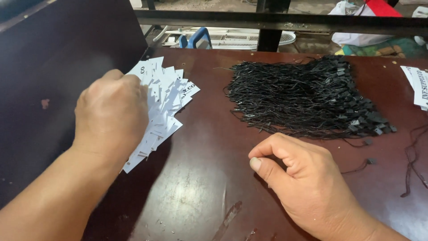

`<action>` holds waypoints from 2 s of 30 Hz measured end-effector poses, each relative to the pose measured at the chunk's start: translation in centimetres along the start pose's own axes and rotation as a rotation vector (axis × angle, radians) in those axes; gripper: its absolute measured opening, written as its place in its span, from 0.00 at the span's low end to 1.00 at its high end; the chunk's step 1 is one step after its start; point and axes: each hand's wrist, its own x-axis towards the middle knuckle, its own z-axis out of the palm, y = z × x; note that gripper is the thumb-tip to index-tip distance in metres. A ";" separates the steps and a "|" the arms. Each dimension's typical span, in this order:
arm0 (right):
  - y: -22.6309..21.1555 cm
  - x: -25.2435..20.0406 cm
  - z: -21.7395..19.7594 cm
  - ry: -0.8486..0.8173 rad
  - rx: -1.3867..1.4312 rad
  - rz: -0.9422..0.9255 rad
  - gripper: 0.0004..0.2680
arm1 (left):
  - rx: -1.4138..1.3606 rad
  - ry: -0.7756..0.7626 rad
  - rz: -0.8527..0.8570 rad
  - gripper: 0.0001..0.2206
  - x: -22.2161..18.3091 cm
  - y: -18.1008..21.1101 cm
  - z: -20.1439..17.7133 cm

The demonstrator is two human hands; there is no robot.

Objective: Attaching paper brand tags to black plastic-tipped strings by threading the string through a pre-punched hole in the tag.

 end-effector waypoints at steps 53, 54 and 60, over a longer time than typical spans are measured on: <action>-3.6 0.7 -1.9 0.109 0.204 0.665 0.04 | -0.728 -0.215 0.067 0.05 -7.1 13.7 -5.5; -3.7 0.7 -2.1 0.125 0.182 0.656 0.06 | -0.810 -0.238 0.006 0.07 -7.2 14.0 -5.5; -2.9 0.4 -2.2 0.156 0.181 0.571 0.05 | -0.927 -0.598 -0.419 0.12 -6.2 15.5 -7.8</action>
